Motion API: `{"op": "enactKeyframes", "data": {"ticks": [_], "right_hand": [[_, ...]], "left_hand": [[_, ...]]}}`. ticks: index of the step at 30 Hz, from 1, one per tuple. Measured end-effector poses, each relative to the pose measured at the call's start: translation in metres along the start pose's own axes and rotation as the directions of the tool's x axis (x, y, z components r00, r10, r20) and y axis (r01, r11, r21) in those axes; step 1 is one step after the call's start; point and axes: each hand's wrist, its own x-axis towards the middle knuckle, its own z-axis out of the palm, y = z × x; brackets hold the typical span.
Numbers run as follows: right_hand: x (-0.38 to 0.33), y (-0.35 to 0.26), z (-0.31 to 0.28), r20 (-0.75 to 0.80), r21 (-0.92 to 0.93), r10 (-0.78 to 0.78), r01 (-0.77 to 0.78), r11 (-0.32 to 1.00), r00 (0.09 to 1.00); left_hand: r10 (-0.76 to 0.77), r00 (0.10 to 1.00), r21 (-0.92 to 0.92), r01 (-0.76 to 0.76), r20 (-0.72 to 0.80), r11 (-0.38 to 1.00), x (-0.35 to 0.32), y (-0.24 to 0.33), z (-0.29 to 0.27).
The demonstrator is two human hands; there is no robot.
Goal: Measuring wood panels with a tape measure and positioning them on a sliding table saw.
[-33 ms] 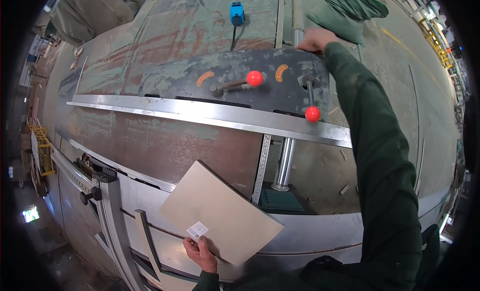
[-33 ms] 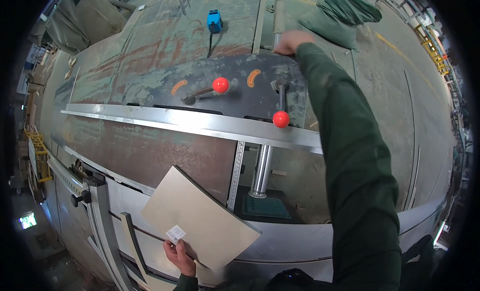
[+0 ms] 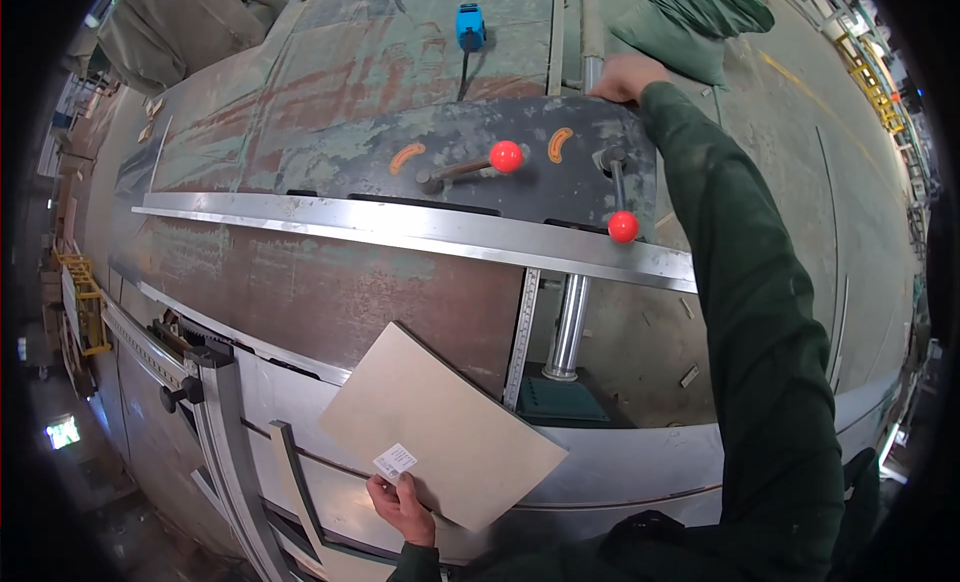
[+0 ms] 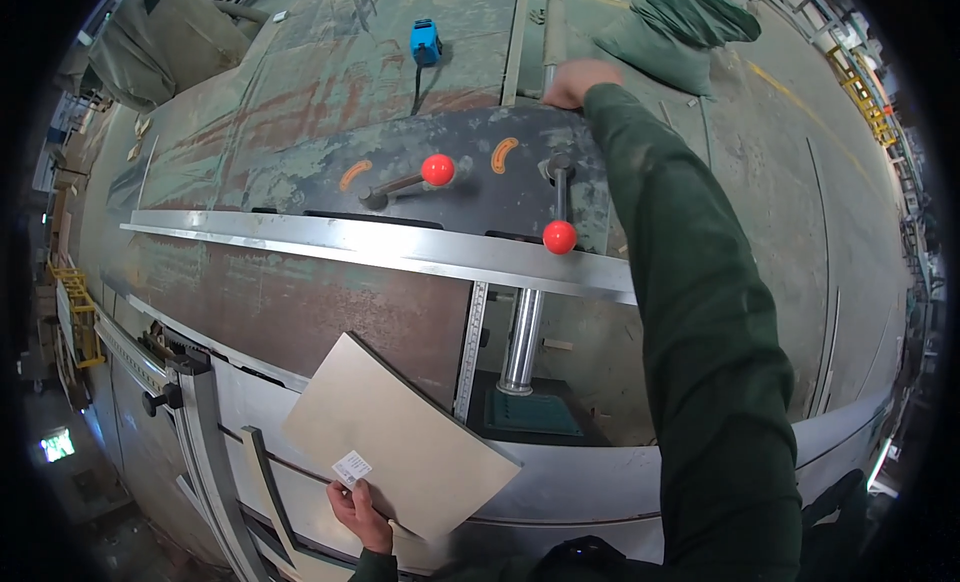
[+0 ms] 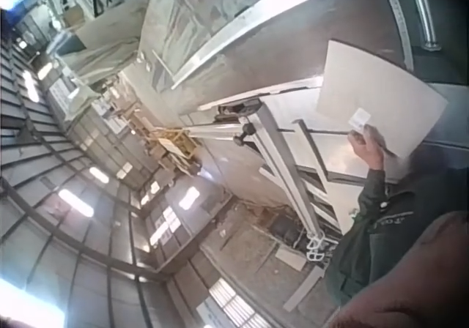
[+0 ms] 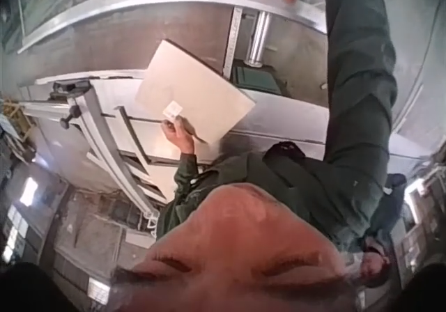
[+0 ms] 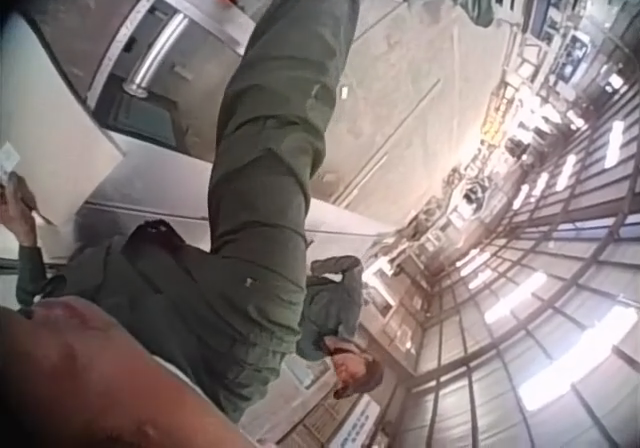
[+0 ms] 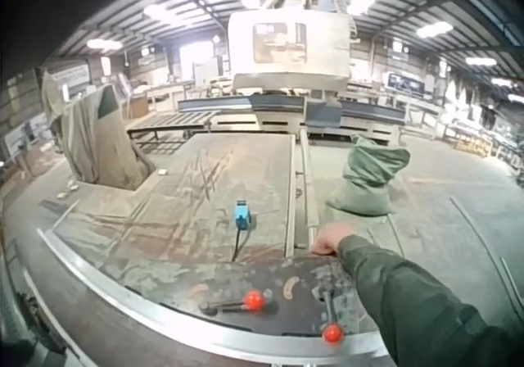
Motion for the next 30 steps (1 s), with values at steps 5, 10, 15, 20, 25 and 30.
{"op": "enactKeyframes", "data": {"ticks": [5, 10, 15, 20, 25, 30], "right_hand": [[-0.001, 0.009, 0.002, 0.086, 0.259, 0.032, -0.053, 0.964, 0.996], [0.005, 0.045, 0.029, 0.111, 0.637, -0.006, -0.066, 0.768, 0.994], [-0.004, 0.064, 0.069, 0.086, 0.990, -0.149, -0.069, 0.120, 0.985], [-0.016, 0.053, 0.052, 0.054, 0.998, -0.200, -0.050, 0.028, 0.978], [-0.005, 0.015, 0.005, 0.064, 0.149, 0.062, -0.071, 0.986, 0.996], [-0.003, 0.005, 0.003, 0.068, 0.071, 0.010, -0.015, 0.997, 0.998]], "left_hand": [[0.007, 1.000, 0.019, -0.006, -0.025, 1.000, 0.000, -0.004, -0.003], [0.005, 1.000, 0.010, -0.005, -0.024, 1.000, 0.001, -0.004, -0.001], [0.009, 0.999, -0.018, -0.009, -0.037, 1.000, -0.001, -0.002, 0.000], [0.020, 0.999, 0.003, -0.019, -0.050, 1.000, -0.001, -0.002, 0.001], [0.010, 0.999, 0.003, -0.010, -0.033, 1.000, -0.001, 0.000, 0.002], [-0.049, 0.999, 0.042, 0.050, -0.018, 0.998, -0.003, 0.005, 0.001]]}}
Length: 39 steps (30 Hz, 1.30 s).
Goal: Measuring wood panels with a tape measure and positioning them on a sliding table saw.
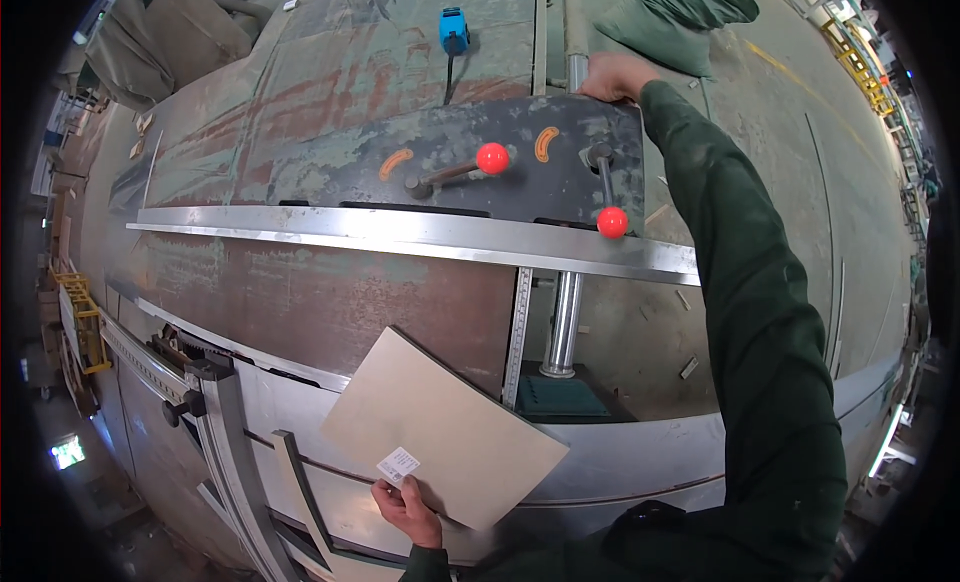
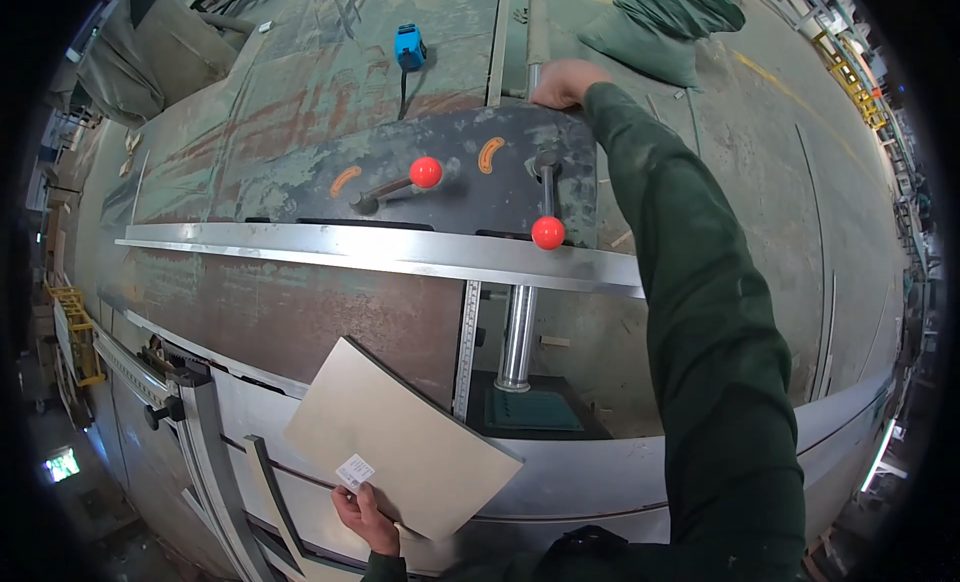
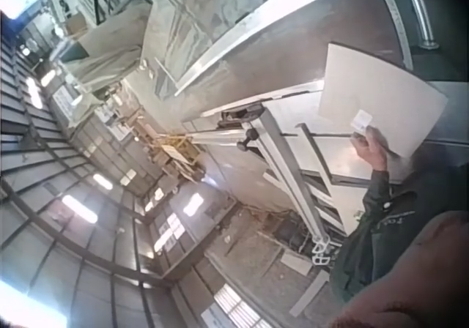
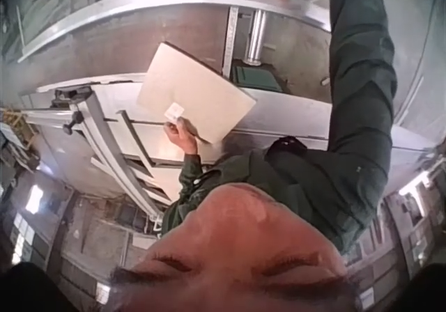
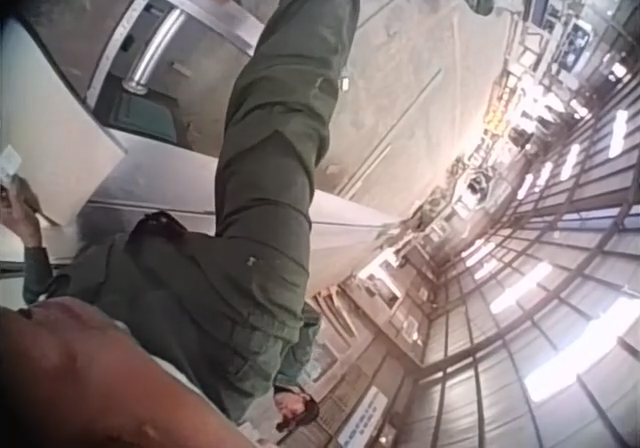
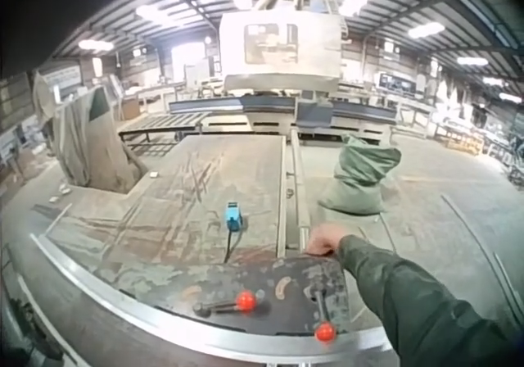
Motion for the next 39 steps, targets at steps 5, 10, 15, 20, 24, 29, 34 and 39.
{"op": "enactKeyframes", "data": {"ticks": [5, 10, 15, 20, 24, 29, 34, 39], "right_hand": [[0.004, 0.046, 0.021, 0.096, 0.563, -0.068, 0.003, 0.827, 0.993], [-0.009, 0.066, 0.068, 0.034, 0.999, -0.261, -0.044, -0.031, 0.965], [-0.003, 0.058, 0.038, 0.043, 0.992, -0.295, -0.006, 0.124, 0.954], [0.025, 0.034, 0.013, -0.005, 0.089, -0.288, 0.288, 0.954, 0.958], [0.028, 0.048, 0.043, -0.067, 0.302, -0.277, 0.284, 0.910, 0.958], [0.040, 0.078, 0.066, -0.112, 0.794, -0.348, 0.294, 0.532, 0.931], [-0.004, 0.047, 0.041, -0.325, 0.648, -0.081, 0.284, 0.707, 0.942], [-0.222, -0.006, 0.037, -0.744, 0.572, 0.119, 0.535, 0.622, 0.658]], "left_hand": [[0.055, 0.998, -0.052, -0.056, -0.028, 0.997, 0.002, -0.006, 0.001], [0.067, 0.997, -0.028, -0.068, -0.036, 0.997, 0.003, -0.009, 0.001], [0.077, 0.996, -0.030, -0.078, -0.037, 0.997, 0.001, -0.005, -0.001], [0.031, 0.998, 0.048, -0.028, -0.057, 0.998, 0.002, -0.006, -0.004], [0.048, 0.996, 0.109, -0.039, -0.078, 0.993, 0.002, -0.005, -0.006], [-0.039, 0.999, 0.204, 0.045, -0.033, 0.978, 0.001, 0.001, -0.008], [-0.031, 0.999, 0.073, 0.032, -0.009, 0.997, 0.002, -0.004, -0.012], [-0.161, 0.986, 0.015, 0.161, 0.046, 0.987, 0.006, -0.007, -0.021]]}}
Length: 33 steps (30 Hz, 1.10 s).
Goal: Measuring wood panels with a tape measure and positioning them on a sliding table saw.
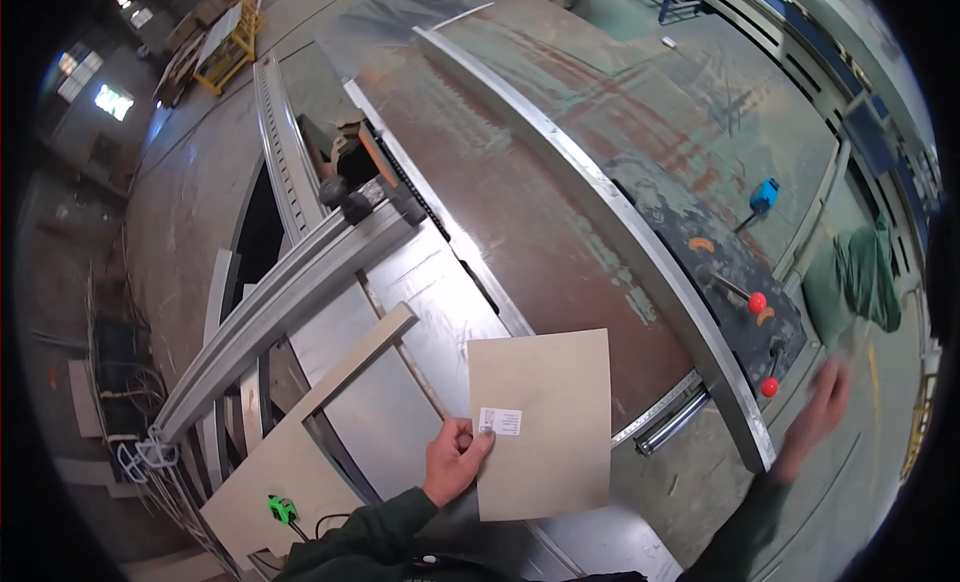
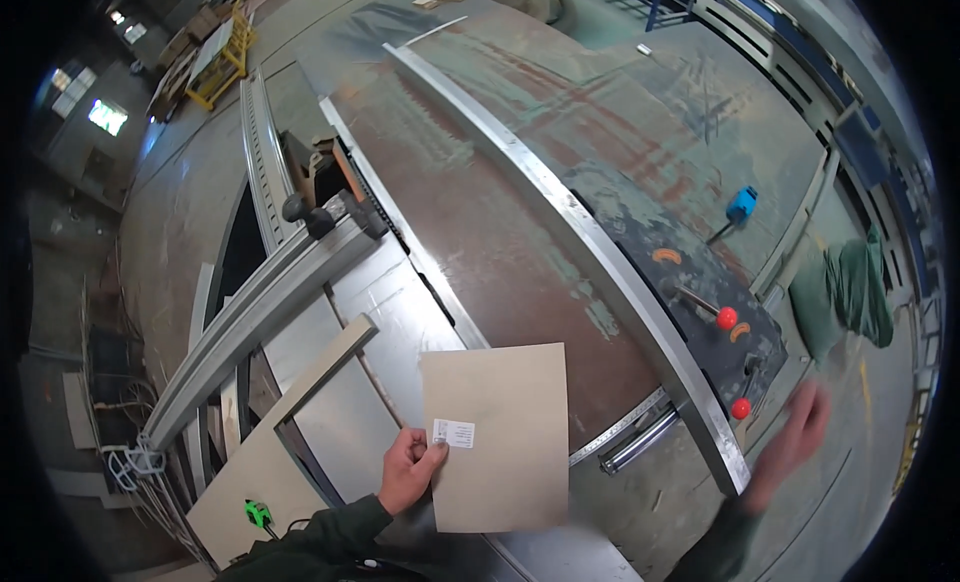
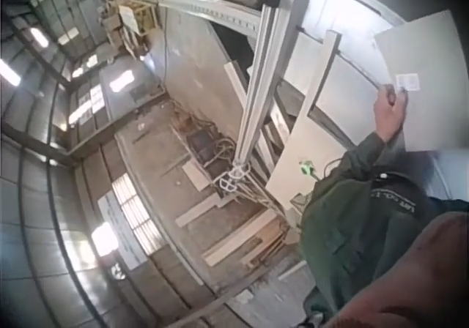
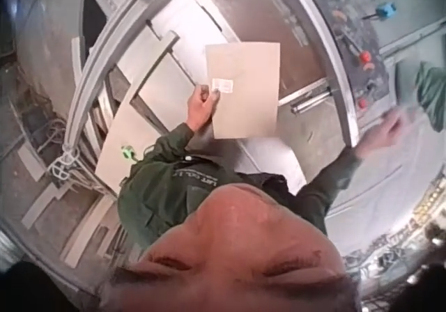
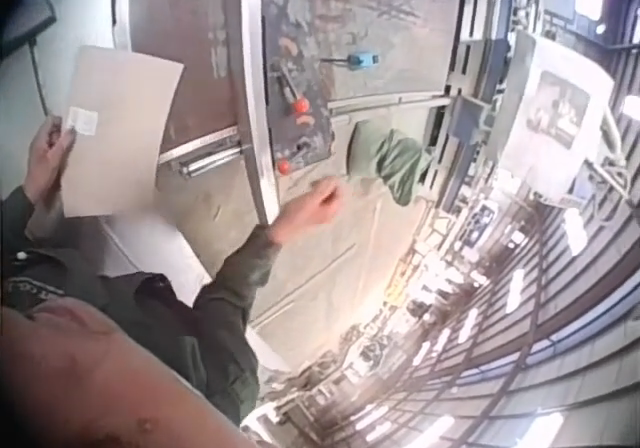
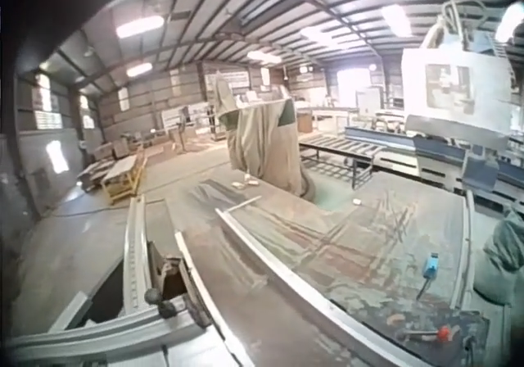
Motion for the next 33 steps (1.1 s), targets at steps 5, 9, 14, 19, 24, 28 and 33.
{"op": "enactKeyframes", "data": {"ticks": [5, 9, 14, 19, 24, 28, 33], "right_hand": [[-0.278, -0.120, -0.021, 0.779, 0.009, 0.437, -0.704, 0.710, 0.451], [-0.355, -0.191, 0.010, 0.850, -0.142, 0.522, -0.985, 0.098, -0.070], [-0.282, -0.209, 0.091, 0.711, 0.482, 0.498, -0.860, 0.169, 0.496], [-0.186, -0.198, 0.155, 0.790, 0.454, 0.343, -0.861, 0.230, 0.509], [-0.138, -0.183, 0.221, 0.827, 0.434, 0.255, -0.857, 0.280, 0.502], [-0.131, -0.170, 0.250, 0.832, 0.459, 0.240, -0.864, 0.206, 0.500], [-0.133, -0.159, 0.265, 0.832, 0.459, 0.271, -0.875, 0.153, 0.484]], "left_hand": [[-0.013, 0.999, -0.408, 0.032, 0.049, 0.912, 0.006, 0.015, 0.000], [-0.031, 0.999, -0.476, 0.039, 0.025, 0.878, 0.014, 0.037, 0.005], [0.062, 0.998, -0.552, -0.052, 0.001, 0.832, 0.027, 0.065, 0.017], [0.189, 0.978, -0.588, -0.205, -0.090, 0.782, 0.075, 0.091, 0.028], [0.214, 0.969, -0.585, -0.244, -0.121, 0.773, 0.135, 0.106, 0.033], [0.205, 0.978, -0.402, -0.203, -0.037, 0.893, 0.158, 0.110, 0.024], [0.212, 0.977, -0.344, -0.193, 0.020, 0.919, 0.166, 0.117, 0.015]]}}
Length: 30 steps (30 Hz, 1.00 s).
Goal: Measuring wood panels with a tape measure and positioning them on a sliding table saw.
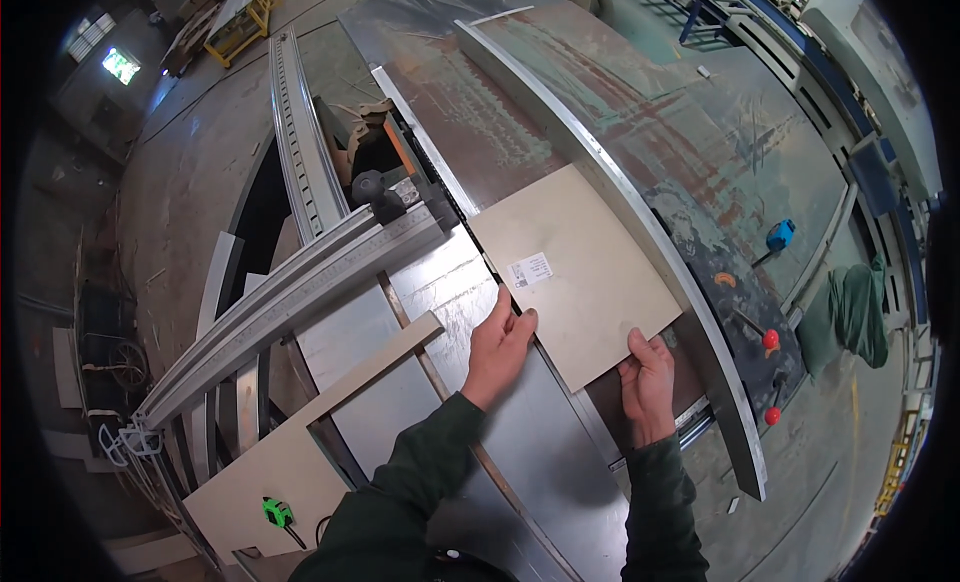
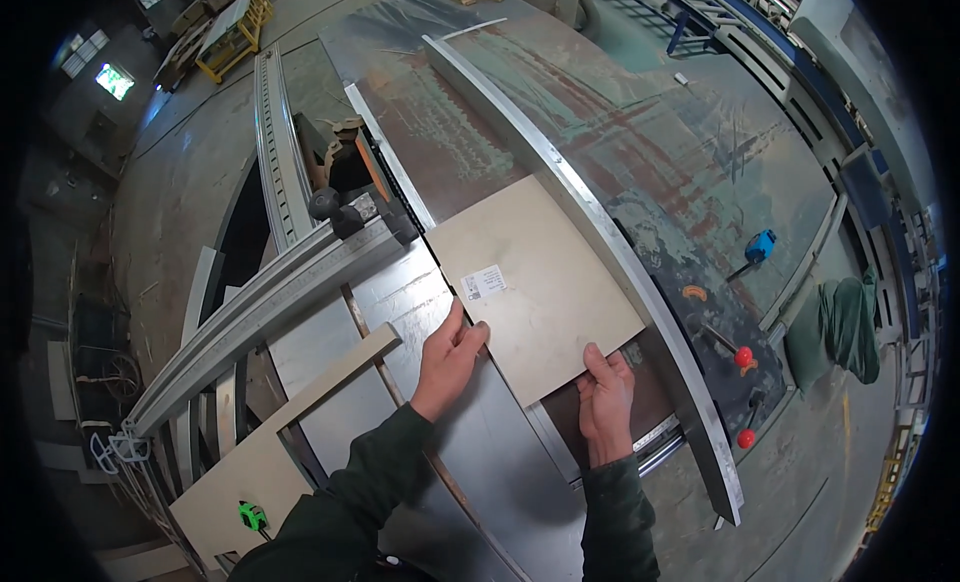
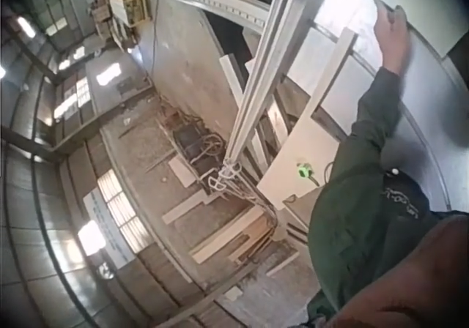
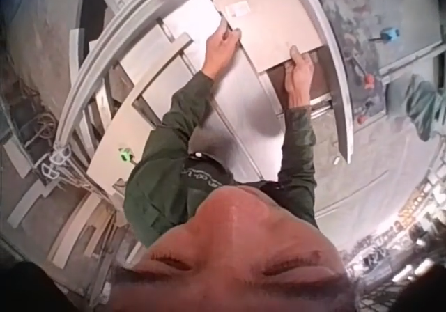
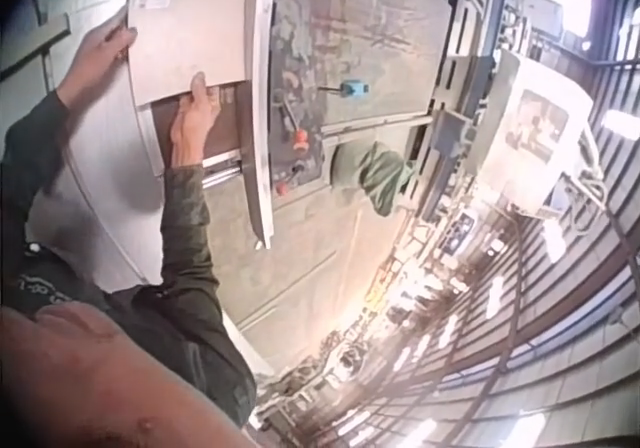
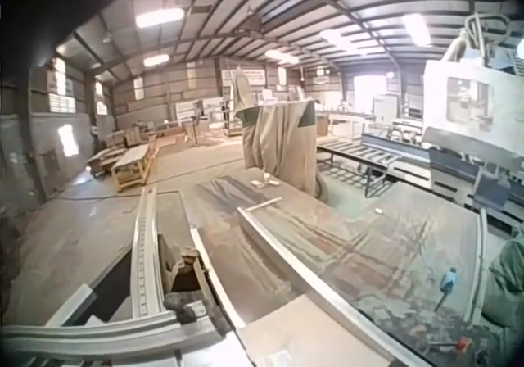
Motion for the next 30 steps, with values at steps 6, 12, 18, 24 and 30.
{"op": "enactKeyframes", "data": {"ticks": [6, 12, 18, 24, 30], "right_hand": [[0.008, 0.003, 0.007, -0.005, 0.008, 0.002, -0.002, 1.000, 1.000], [0.009, 0.003, 0.011, 0.008, 0.023, -0.017, 0.017, 1.000, 1.000], [-0.008, -0.014, 0.024, -0.056, -0.096, 0.103, -0.108, 0.990, 0.993], [-0.086, -0.148, -0.064, -0.130, -0.673, -0.247, 0.097, 0.733, 0.960], [-0.032, -0.295, -0.259, -0.331, -0.918, -0.675, -0.390, 0.069, 0.660]], "left_hand": [[0.004, 1.000, 0.054, -0.005, 0.028, 0.999, 0.008, 0.004, -0.007], [0.002, 0.994, 0.168, -0.020, 0.105, 0.986, 0.006, 0.019, -0.014], [-0.178, 0.971, 0.120, 0.160, 0.161, 0.980, -0.007, 0.016, 0.011], [-0.024, 0.998, -0.163, 0.035, 0.065, 0.986, 0.002, 0.004, 0.029], [-0.095, 0.995, -0.163, 0.095, 0.010, 0.982, 0.000, 0.008, 0.034]]}}
